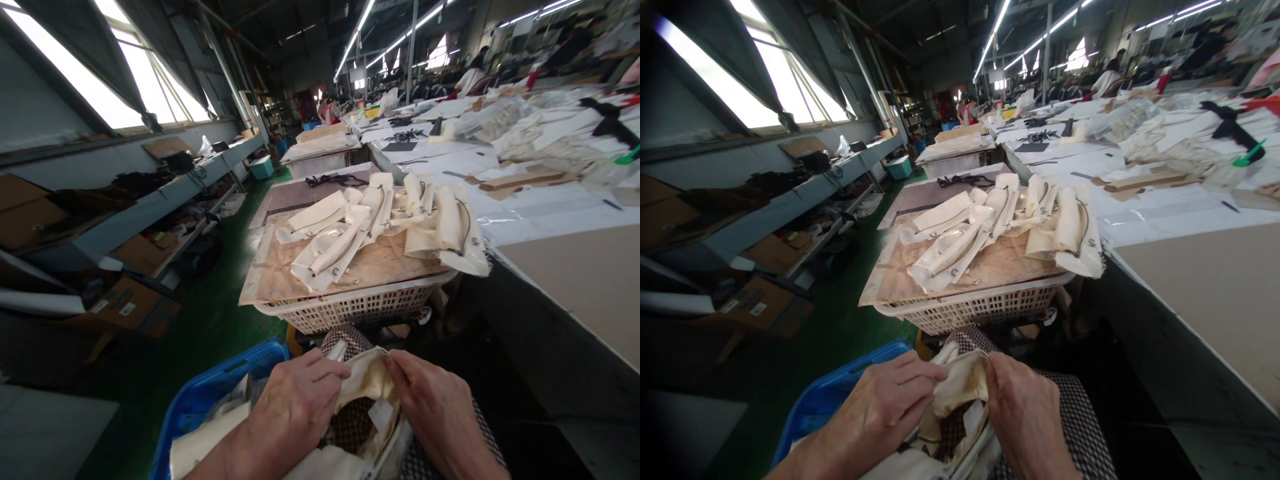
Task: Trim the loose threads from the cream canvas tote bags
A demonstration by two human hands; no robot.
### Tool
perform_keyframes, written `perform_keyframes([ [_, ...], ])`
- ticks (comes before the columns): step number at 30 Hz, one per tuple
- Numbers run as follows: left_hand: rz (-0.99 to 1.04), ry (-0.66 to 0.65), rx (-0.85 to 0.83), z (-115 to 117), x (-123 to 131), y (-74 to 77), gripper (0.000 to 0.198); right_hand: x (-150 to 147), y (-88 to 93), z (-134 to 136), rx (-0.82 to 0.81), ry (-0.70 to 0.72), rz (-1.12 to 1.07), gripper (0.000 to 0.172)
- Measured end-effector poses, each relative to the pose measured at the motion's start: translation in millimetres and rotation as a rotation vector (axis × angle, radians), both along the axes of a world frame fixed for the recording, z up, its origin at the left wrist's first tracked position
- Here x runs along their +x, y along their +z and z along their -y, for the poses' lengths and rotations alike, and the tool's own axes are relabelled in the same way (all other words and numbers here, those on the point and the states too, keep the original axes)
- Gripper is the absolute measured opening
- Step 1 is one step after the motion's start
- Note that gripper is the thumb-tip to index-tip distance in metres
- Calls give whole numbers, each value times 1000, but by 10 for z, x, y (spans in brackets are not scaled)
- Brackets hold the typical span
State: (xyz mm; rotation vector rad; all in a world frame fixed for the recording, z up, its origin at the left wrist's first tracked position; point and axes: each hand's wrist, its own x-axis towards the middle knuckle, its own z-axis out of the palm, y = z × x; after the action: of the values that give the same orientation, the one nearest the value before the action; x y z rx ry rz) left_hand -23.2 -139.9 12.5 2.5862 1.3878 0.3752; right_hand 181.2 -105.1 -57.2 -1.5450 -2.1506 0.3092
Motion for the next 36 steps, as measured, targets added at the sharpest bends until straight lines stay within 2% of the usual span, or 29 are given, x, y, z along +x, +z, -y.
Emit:
perform_keyframes([
  [4, -63, 77, 9, 60, 71, -18, 19, -7, 10, 5, -2, 22, -14, 37],
  [8, -203, 60, -31, 29, 114, 51, 18, -9, 17, 7, -20, 35, -53, 38],
  [10, -172, 63, -97, -45, 117, 105, 15, -6, 28, 10, -16, 48, -74, 38],
  [13, -17, 97, -117, -204, 131, 143, 13, -2, 56, 14, -14, 72, -106, 37],
  [16, 65, 94, -129, -336, 166, 96, 8, 17, 64, 4, -17, 95, -97, 37],
  [20, 30, 132, -267, -376, 181, -11, 35, 112, 0, -33, -90, 113, -105, 29],
  [23, -97, 136, -408, -331, 166, -57, 14, 220, -66, -46, -164, 65, -170, 13],
  [25, -215, 135, -437, -297, 175, -65, 15, 281, -82, -31, -174, 37, -209, 11],
  [31, -419, 201, -449, -275, 287, -45, 21, 297, -10, 104, -68, 1, -186, 14],
  [36, -423, 219, -435, -280, 316, -108, 21, 204, -72, 162, 148, -62, -124, 16],
])
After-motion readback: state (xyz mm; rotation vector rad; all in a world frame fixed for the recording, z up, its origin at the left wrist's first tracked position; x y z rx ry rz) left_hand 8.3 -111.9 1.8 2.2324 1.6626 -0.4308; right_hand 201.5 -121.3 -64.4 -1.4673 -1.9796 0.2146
